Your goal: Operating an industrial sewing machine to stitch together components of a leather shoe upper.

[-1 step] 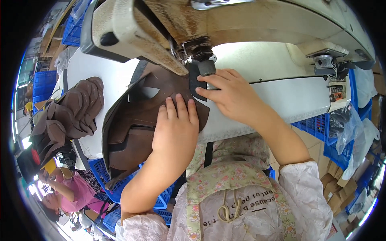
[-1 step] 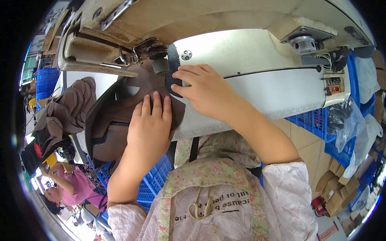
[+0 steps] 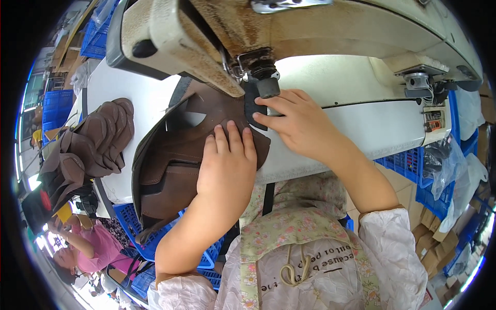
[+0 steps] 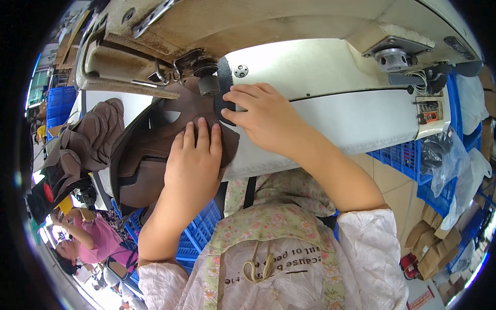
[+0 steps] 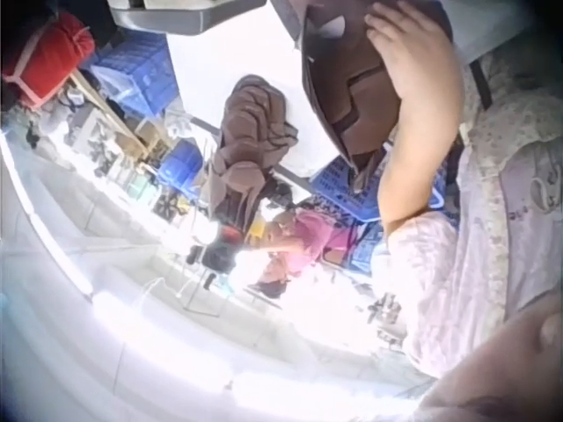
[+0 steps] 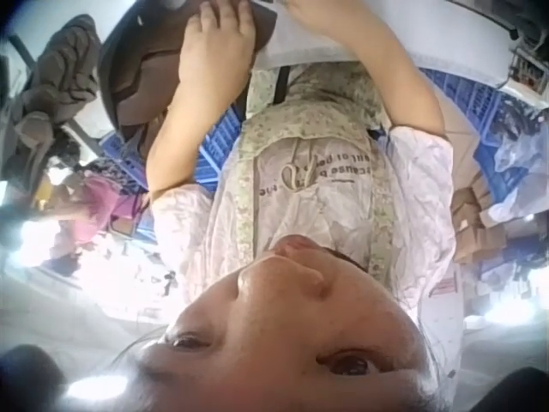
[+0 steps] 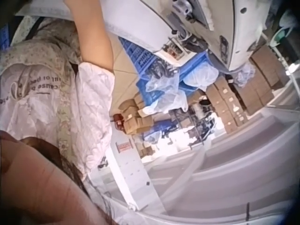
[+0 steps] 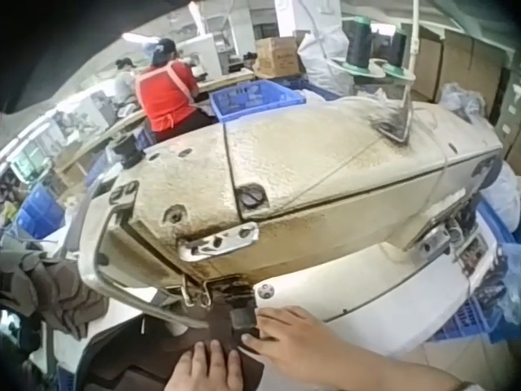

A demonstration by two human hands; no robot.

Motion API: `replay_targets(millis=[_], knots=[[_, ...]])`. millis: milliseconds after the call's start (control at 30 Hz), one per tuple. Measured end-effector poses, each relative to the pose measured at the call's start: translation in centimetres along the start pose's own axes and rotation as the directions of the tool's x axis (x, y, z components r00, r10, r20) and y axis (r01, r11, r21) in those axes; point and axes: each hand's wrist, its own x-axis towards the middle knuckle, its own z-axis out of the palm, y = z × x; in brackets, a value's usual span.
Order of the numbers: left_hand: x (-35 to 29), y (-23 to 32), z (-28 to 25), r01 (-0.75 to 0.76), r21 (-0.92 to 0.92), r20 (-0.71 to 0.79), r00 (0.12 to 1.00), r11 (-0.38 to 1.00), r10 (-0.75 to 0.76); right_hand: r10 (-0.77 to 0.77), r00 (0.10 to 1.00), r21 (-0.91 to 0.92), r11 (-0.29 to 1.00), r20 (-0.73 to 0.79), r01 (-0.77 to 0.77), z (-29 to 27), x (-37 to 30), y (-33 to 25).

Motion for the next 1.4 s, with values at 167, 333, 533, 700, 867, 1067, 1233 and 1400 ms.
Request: replay_targets(millis=[167,333,533,700,867,1067,1233,1400], knots=[[0.0,-0.2,0.0,0.005,0.0,-0.02,1.0,1.0,-0.005,0.011,1.0,0.02,1.0,0.025,-0.011,-0.1,0.2,-0.1],[0.4,-0.2,0.3,-0.006,0.024,-0.049,0.999,1.0,0.007,0.013,0.999,0.021,1.0,0.044,-0.014,-0.3,0.4,0.0],[0.9,-0.3,-0.5,-0.021,0.012,-0.025,0.999,1.0,0.022,0.009,0.998,0.002,1.0,0.062,-0.009,-0.9,1.0,0.3],[1.6,-0.2,0.2,0.005,0.011,-0.096,0.995,1.0,-0.004,-0.022,1.0,-0.031,0.999,0.017,0.022,-0.9,1.4,1.0],[2.6,-0.3,0.2,0.023,0.019,-0.109,0.994,1.0,-0.021,-0.033,0.999,-0.041,0.999,0.017,0.034,-0.8,2.0,1.9],[3.9,-0.4,0.4,0.053,0.008,-0.134,0.99,0.999,-0.051,-0.029,0.999,-0.05,0.998,0.037,0.03,-1.0,3.1,2.8],[4.7,-0.4,0.1,0.096,0.038,-0.146,0.985,0.995,-0.089,-0.069,0.998,-0.021,0.997,-0.012,0.069,-2.4,5.0,2.5],[5.5,-0.9,0.0,0.103,0.056,-0.137,0.986,0.993,-0.094,0.006,0.999,0.004,1.0,0.033,-0.007,-2.2,5.6,3.1]])
